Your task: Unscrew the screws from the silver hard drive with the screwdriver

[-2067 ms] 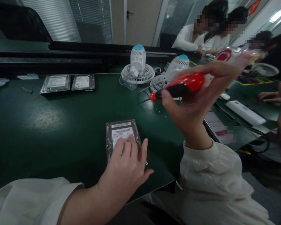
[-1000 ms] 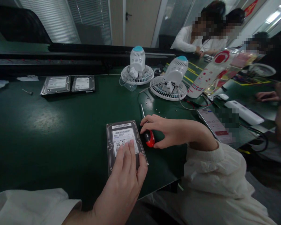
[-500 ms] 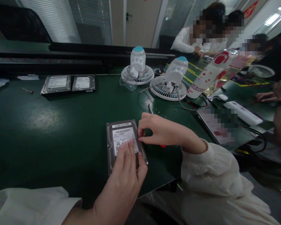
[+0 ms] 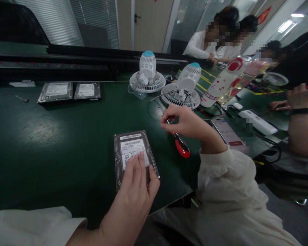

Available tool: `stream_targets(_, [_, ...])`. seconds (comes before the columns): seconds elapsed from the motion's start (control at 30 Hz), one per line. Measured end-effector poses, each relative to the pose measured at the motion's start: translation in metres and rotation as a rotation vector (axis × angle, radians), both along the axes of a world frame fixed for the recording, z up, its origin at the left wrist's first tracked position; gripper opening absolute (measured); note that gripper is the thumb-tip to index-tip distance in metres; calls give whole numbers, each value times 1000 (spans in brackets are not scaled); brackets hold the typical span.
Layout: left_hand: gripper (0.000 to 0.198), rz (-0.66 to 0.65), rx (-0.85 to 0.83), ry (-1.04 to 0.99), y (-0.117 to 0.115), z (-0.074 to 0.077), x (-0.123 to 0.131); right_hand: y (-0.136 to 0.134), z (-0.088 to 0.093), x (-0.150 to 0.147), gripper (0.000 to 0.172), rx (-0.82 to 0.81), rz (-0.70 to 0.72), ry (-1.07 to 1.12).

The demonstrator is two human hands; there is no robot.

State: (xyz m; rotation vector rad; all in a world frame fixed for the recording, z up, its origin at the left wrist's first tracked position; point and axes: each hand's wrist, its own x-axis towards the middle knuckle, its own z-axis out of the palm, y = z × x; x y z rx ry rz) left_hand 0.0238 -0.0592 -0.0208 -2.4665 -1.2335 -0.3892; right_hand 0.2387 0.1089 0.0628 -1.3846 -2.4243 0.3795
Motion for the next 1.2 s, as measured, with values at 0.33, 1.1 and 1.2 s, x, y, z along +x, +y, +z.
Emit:
stream_targets(0.33, [47, -11, 25, 64, 4, 9, -1, 46, -16, 41, 15, -111, -317, -227])
stream_targets(1.1, [35, -75, 115, 143, 54, 21, -8, -5, 13, 23, 33, -637, -198, -372])
stream_targets(1.2, [38, -52, 119, 127, 61, 24, -7, -12, 13, 18, 40, -710, -195, -409])
